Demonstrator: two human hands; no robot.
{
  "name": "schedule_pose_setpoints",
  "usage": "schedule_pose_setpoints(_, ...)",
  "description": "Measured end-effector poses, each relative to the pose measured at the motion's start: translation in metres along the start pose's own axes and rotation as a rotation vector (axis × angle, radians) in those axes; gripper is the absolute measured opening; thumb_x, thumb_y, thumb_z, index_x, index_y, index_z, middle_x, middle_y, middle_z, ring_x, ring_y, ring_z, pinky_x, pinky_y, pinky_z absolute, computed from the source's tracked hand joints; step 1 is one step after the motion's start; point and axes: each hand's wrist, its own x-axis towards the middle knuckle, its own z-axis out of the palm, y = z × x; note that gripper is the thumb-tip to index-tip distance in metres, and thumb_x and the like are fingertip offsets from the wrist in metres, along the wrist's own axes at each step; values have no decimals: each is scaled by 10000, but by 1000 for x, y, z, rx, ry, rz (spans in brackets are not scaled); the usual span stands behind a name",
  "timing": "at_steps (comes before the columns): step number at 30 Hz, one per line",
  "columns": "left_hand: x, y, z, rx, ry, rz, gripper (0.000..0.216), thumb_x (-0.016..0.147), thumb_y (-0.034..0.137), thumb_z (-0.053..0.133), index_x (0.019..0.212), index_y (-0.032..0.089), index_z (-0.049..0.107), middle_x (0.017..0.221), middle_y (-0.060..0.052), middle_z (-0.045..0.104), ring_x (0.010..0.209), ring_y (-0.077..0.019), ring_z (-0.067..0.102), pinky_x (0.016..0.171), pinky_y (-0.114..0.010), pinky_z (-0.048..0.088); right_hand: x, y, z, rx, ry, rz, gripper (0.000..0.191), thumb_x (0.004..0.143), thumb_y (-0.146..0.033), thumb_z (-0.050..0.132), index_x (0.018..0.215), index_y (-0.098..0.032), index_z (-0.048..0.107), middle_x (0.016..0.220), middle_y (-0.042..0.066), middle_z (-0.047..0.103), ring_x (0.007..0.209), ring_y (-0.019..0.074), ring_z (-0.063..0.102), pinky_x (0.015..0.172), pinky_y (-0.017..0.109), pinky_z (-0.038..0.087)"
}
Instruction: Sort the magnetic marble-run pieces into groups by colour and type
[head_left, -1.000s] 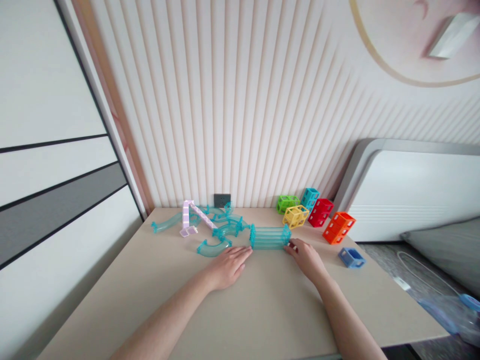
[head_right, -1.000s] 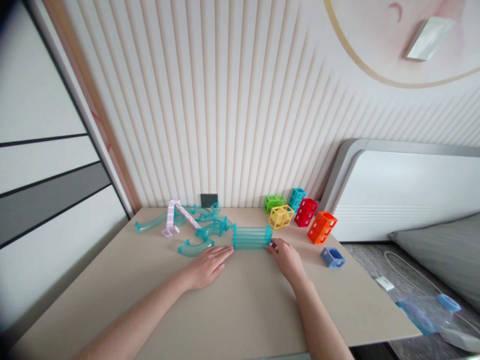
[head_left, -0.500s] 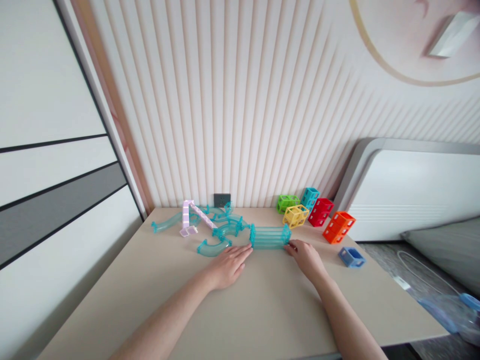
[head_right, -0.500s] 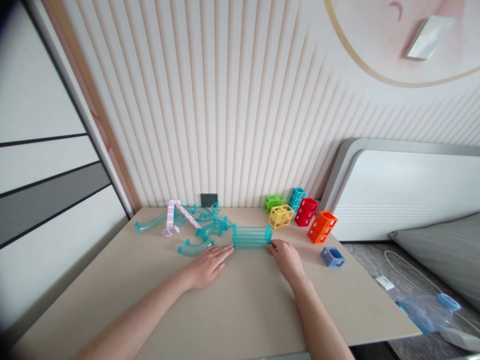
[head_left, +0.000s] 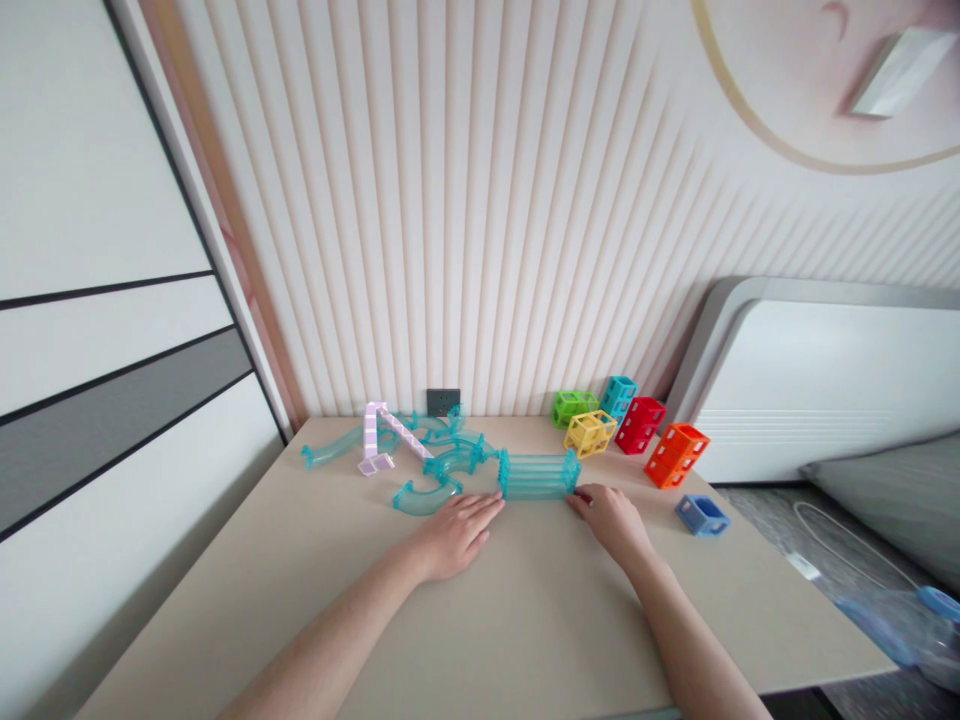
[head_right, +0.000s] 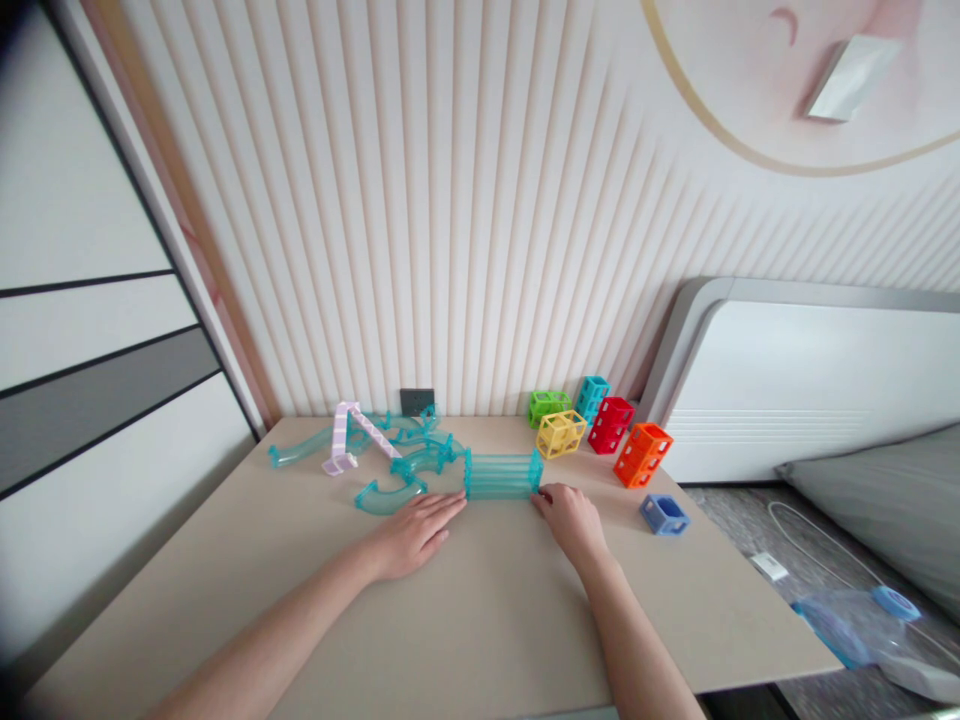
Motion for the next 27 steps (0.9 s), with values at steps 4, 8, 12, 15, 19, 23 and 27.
schedule_pose_setpoints(4,1,4,-7,-23,-20,12,546,1011,357,436,1537,241,343,1576,-85,412,1444,-249,403,1184,-475,329,-2,-3,-1,-21,-2,19,280,968,-365,548,856,-229,766,889,92,783,880,266,727,669,278,427)
schedule_pose_setpoints(8,1,4,-11,-49,-54,30,566,1026,443,396,1542,217,337,1587,-114,382,1457,-254,383,1194,-483,305,-3,-6,-2,-35,-2,25,288,980,-356,527,875,-232,765,909,90,785,890,261,729,674,277,436)
schedule_pose_setpoints(12,4,2,-10,-67,-62,40,623,1017,539,369,1542,204,338,1594,-131,362,1464,-274,370,1202,-497,288,-4,-8,-3,-44,2,42,303,986,-356,509,887,-228,765,938,101,786,893,264,732,684,283,454)
schedule_pose_setpoints(15,10,2,-8,-76,-79,32,662,1013,585,328,1542,187,338,1603,-152,336,1479,-277,340,1213,-507,260,-4,-8,-2,-48,14,62,317,991,-349,487,907,-221,764,964,114,783,905,271,731,693,292,464)
schedule_pose_setpoints(19,22,4,-3,-70,-95,-4,667,1016,597,294,1553,202,313,1619,-157,287,1494,-294,300,1209,-523,256,-3,-9,0,-40,23,79,335,1002,-349,449,944,-228,755,997,110,778,920,259,730,702,285,469)
schedule_pose_setpoints(23,33,5,2,-38,-90,-25,660,1011,610,287,1558,242,303,1638,-137,250,1498,-318,282,1197,-529,272,-1,-12,1,-31,25,81,352,1004,-406,434,982,-226,735,1001,99,771,914,248,731,703,280,471)
schedule_pose_setpoints(27,42,3,5,-13,-110,-76,704,1002,637,251,1536,192,356,1641,-164,229,1503,-339,260,1190,-518,287,2,-15,4,-37,37,84,359,1000,-439,432,1088,-215,698,1047,103,748,933,256,726,706,292,472)
